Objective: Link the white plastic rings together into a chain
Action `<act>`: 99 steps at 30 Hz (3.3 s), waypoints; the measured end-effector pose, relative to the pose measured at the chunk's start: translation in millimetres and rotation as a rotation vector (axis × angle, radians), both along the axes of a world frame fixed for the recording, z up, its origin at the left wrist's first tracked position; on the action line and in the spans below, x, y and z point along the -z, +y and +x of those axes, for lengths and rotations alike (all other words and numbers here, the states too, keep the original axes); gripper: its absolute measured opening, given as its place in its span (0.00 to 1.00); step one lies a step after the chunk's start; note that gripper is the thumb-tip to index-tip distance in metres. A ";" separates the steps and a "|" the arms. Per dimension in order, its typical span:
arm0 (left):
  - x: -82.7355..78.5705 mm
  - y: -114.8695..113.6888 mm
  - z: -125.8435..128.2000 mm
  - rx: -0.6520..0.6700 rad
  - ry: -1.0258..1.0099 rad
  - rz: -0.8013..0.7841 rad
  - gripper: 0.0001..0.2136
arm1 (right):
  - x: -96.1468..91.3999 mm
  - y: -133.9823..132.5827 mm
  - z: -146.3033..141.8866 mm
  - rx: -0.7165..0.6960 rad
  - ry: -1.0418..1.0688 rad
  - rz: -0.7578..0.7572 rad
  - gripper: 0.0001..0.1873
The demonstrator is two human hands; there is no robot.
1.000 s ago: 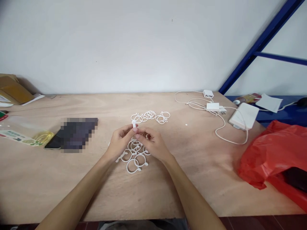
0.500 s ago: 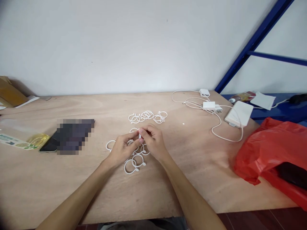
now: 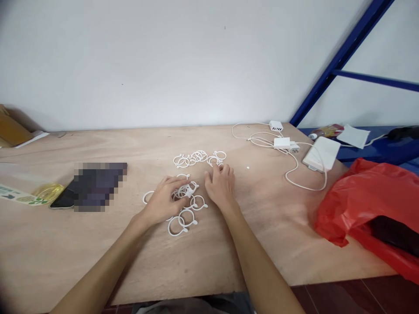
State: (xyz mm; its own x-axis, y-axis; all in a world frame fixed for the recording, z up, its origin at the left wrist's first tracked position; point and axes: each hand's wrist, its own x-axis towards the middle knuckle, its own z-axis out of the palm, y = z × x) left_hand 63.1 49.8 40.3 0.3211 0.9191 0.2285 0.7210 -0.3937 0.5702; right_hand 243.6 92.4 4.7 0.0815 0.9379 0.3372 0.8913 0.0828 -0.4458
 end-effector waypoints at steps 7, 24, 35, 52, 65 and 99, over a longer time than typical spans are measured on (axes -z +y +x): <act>-0.7 -4.3 3.8 0.005 0.000 0.040 0.18 | 0.8 -1.2 0.3 0.049 -0.206 -0.100 0.18; -3.5 3.4 4.2 -0.242 -0.527 -0.036 0.17 | -23.7 -25.7 -28.4 -0.379 0.635 0.110 0.05; -10.1 4.5 1.4 -0.218 -0.693 -0.332 0.15 | -31.6 -35.2 -36.1 -0.563 1.146 -0.053 0.16; -19.8 -5.1 2.3 0.174 -0.535 -0.304 0.11 | -30.6 -25.2 -26.6 -0.447 1.300 -0.178 0.07; -18.4 -5.1 2.0 0.049 -0.214 -0.122 0.12 | -23.6 -13.1 -17.2 -0.311 1.040 -0.126 0.13; -6.0 6.8 2.0 -0.236 -0.814 -0.266 0.19 | -33.9 -29.9 -23.5 -0.679 0.391 0.047 0.05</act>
